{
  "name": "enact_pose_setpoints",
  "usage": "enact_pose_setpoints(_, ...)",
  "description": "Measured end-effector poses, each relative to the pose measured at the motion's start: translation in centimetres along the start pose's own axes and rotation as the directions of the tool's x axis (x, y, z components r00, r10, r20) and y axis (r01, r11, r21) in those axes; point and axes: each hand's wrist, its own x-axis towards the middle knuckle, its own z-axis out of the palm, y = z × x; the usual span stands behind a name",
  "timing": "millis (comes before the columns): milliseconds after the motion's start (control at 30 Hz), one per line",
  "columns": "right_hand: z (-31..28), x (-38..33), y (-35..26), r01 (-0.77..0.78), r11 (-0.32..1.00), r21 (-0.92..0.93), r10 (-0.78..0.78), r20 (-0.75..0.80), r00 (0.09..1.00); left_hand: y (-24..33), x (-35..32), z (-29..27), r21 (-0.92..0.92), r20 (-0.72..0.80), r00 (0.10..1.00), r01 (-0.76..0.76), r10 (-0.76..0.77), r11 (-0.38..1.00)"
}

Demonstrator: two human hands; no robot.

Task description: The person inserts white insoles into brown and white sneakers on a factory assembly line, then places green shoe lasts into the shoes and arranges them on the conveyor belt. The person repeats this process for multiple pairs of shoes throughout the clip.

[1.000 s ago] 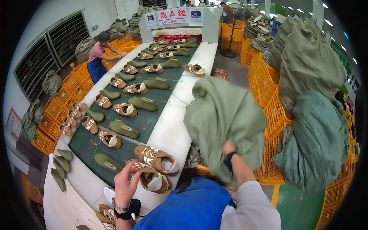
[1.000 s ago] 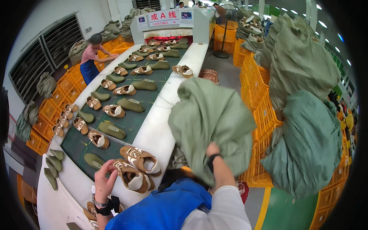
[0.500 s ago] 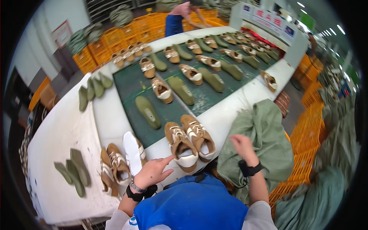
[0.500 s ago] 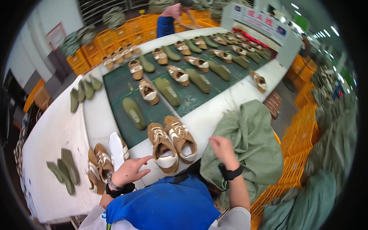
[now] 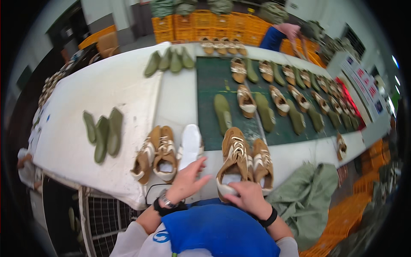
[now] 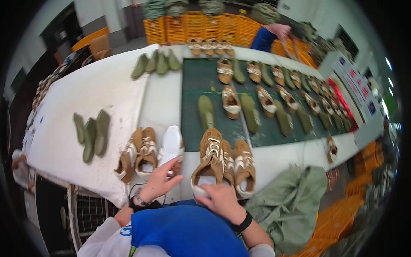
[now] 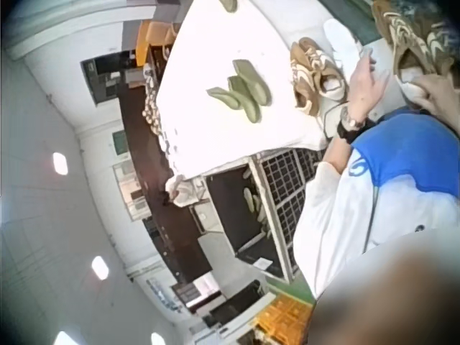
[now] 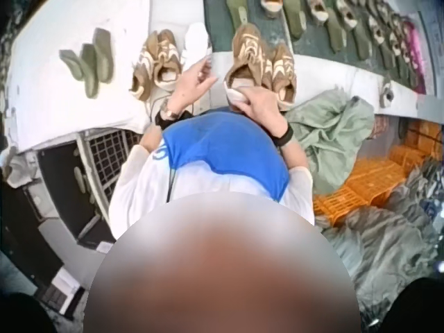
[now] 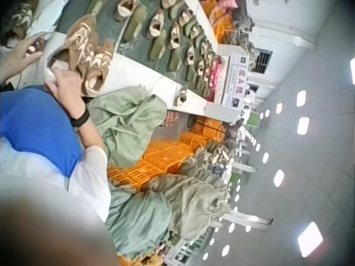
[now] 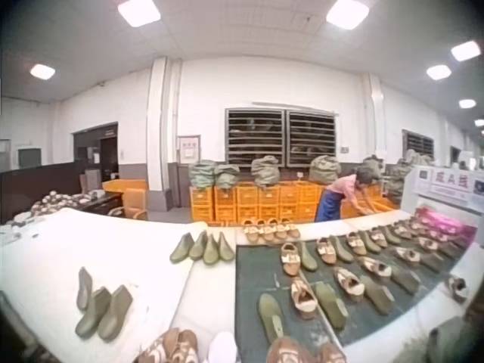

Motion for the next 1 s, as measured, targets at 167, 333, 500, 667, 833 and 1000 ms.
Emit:
enact_pose_setpoints(167,1.3,1.5,-4.0,0.259,0.966,0.001,-0.257,0.147,0.955,-0.1,0.7,0.6,0.109,0.101,0.995,-0.011,0.0,0.994)
enact_pose_setpoints(333,1.6,1.6,-5.0,0.291,0.953,0.087,-0.303,0.21,0.929,-0.4,-1.4,0.4,0.1,-0.031,0.992,-0.121,0.125,0.988)
enact_pose_setpoints(500,2.4,3.6,-6.1,0.093,0.991,0.097,-0.086,-0.078,0.993,-0.2,-3.7,-0.5,0.226,-0.117,0.982,-0.121,0.15,0.967)
enact_pose_setpoints(667,4.3,6.9,-7.7,0.207,0.978,-0.009,-0.206,-0.161,0.965,0.6,-5.5,-3.6,0.285,-0.269,0.932,-0.163,0.242,0.945)
enact_pose_setpoints(833,6.8,9.2,-9.1,0.3,0.942,0.151,-0.261,-0.237,0.936,0.2,-6.9,-6.3,0.273,-0.38,0.906,-0.084,0.187,0.958)
enact_pose_setpoints(1000,8.3,10.4,-9.5,0.362,0.923,0.128,-0.345,-0.141,0.928,-0.7,-8.0,-7.0,0.262,-0.381,0.921,0.017,0.087,0.965)
